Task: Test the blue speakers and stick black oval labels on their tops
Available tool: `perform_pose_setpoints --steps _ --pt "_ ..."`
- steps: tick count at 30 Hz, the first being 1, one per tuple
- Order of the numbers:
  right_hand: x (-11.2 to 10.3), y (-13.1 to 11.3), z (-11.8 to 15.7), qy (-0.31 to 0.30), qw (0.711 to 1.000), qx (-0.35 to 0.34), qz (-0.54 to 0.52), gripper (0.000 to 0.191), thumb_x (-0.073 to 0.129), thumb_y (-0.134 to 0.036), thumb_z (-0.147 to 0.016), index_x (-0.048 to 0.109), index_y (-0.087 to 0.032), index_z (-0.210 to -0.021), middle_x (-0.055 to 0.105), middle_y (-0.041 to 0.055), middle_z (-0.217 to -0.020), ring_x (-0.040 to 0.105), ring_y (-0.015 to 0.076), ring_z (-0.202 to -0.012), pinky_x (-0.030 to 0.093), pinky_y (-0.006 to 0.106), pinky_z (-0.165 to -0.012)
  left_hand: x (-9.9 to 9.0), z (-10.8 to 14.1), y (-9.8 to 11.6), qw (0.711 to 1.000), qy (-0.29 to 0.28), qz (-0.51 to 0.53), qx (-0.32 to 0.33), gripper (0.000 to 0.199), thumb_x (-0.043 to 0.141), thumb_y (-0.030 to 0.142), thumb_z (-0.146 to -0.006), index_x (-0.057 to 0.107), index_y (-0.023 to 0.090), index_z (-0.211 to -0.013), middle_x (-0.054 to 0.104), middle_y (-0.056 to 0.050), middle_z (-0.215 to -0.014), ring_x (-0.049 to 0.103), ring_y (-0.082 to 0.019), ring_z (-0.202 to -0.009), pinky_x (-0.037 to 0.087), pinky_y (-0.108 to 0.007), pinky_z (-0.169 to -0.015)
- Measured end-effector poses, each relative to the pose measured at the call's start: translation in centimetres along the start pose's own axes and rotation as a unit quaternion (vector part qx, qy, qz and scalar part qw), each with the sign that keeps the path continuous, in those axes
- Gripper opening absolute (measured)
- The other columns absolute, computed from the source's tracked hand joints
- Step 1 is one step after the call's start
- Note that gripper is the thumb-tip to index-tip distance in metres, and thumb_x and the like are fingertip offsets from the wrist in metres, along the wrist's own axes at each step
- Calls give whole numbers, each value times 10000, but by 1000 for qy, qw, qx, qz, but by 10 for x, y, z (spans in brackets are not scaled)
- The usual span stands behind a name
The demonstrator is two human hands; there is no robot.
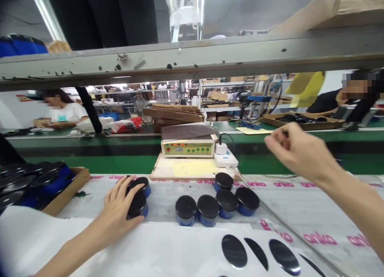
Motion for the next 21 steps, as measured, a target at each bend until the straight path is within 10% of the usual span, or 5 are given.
perform_pose_setpoints --steps 5,9,15,21 --pt "92 13 49 -300 954 -16 -15 311 607 -492 -732 424 -246 -680 575 13 -605 511 194 -517 343 309 -510 39 -18 82 963 -166 187 95 719 675 310 -738 373 329 -1390 322 -84 -1482 313 -369 -1336 338 -537 -1031" --pt "121 8 82 -383 921 -12 -69 296 552 -509 -777 473 -225 -752 588 7 -667 547 185 -573 398 291 -521 60 -55 97 940 -177 277 94 584 658 187 -738 494 305 -1286 547 -51 -1274 552 -265 -1142 431 -380 -980" --pt "123 22 91 -364 923 50 -116 284 524 -507 -840 501 -225 -868 603 2 -748 564 154 -588 452 270 -502 93 -102 108 941 -140 299 77 499 587 261 -813 452 224 -1292 501 -98 -1298 482 -260 -1212 373 -403 -1029" --pt "84 141 24 -176 953 247 -11 311 503 -392 -929 554 -144 -1110 625 44 -955 619 137 -740 529 308 -644 109 -97 119 938 -181 287 66 470 442 422 -912 409 262 -1353 365 -96 -1439 346 -283 -1332 273 -480 -1096"
Point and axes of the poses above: each hand's wrist, its own z-axis away from the middle knuckle, its own x-axis out of the palm, y = z × x, the point moved 8 cm from there along -z, towards the middle knuckle
